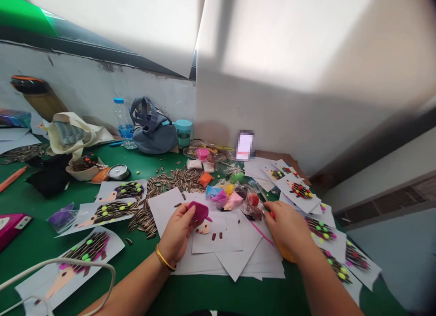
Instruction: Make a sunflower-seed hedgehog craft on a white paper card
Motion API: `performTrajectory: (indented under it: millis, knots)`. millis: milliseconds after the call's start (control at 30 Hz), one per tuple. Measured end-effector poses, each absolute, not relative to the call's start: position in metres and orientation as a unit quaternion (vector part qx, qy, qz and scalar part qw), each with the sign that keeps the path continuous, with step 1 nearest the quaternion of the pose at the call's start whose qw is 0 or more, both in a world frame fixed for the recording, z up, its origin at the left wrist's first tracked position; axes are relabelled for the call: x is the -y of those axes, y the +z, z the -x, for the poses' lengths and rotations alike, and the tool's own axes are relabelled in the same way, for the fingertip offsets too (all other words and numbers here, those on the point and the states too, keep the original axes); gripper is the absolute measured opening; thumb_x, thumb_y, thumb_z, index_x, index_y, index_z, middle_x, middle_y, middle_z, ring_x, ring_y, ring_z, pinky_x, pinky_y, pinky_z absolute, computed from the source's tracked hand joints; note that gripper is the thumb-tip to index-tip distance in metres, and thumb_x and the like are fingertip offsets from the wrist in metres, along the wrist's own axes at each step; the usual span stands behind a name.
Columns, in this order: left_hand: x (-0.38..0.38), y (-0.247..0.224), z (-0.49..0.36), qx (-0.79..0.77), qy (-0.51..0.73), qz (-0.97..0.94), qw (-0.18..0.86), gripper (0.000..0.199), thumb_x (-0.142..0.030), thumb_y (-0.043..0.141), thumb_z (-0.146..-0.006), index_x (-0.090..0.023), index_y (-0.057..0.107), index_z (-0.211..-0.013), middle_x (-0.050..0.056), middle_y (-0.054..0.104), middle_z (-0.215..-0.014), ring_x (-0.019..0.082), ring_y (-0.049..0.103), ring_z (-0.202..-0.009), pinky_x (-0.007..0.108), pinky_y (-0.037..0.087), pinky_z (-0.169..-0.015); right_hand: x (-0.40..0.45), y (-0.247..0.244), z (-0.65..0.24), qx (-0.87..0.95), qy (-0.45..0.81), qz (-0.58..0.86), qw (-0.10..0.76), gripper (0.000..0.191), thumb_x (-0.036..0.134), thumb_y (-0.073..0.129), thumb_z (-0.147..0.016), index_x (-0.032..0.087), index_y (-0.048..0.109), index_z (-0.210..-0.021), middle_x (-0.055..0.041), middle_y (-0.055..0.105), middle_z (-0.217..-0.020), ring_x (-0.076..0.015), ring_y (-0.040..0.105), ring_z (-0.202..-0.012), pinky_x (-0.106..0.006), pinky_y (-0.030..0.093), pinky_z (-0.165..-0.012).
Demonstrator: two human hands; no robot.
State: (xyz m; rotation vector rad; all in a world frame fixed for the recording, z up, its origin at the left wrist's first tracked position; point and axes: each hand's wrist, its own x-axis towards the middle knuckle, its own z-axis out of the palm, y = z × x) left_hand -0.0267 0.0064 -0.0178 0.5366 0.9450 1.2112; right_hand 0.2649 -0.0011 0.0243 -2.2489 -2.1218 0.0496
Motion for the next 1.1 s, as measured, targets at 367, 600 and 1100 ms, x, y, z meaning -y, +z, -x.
performTrajectory:
  millis: [367, 600, 1100]
  knots:
    - [-0.011, -0.022, 0.027, -0.433, 0.595, -0.241, 0.633, 0.032, -0.039, 0.08, -0.07, -0.017, 0.066, -0.088, 0.003, 0.07, -0.089, 0.016, 0.064, -0.084, 0.03, 0.052, -0.08, -0.03, -0.001, -0.131, 0.832, 0.11, 0.544, 0.019, 0.021, 0.036, 0.056, -0.093, 0.019, 0.069, -0.094, -0.0079, 0.07, -0.096, -0.0217, 0.065, -0.089, -0.029, 0.043, -0.073]
    - [-0.01, -0.019, 0.026, -0.434, 0.599, -0.246, 0.626, 0.035, -0.042, 0.081, -0.067, -0.016, 0.066, -0.086, 0.002, 0.069, -0.087, 0.016, 0.063, -0.084, 0.03, 0.052, -0.08, -0.035, -0.013, -0.128, 0.828, 0.102, 0.551, 0.022, 0.016, 0.028, 0.052, -0.094, 0.019, 0.065, -0.094, -0.008, 0.068, -0.098, -0.02, 0.064, -0.088, -0.027, 0.042, -0.072]
    - [-0.013, -0.023, 0.029, -0.417, 0.67, -0.249, 0.561, 0.039, -0.042, 0.078, -0.073, -0.019, 0.066, -0.102, 0.001, 0.069, -0.092, 0.013, 0.062, -0.084, 0.025, 0.05, -0.08, -0.053, -0.014, -0.105, 0.843, 0.117, 0.521, 0.072, 0.022, 0.011, 0.049, -0.089, 0.019, 0.065, -0.102, -0.0082, 0.067, -0.105, -0.0196, 0.063, -0.095, -0.027, 0.046, -0.08]
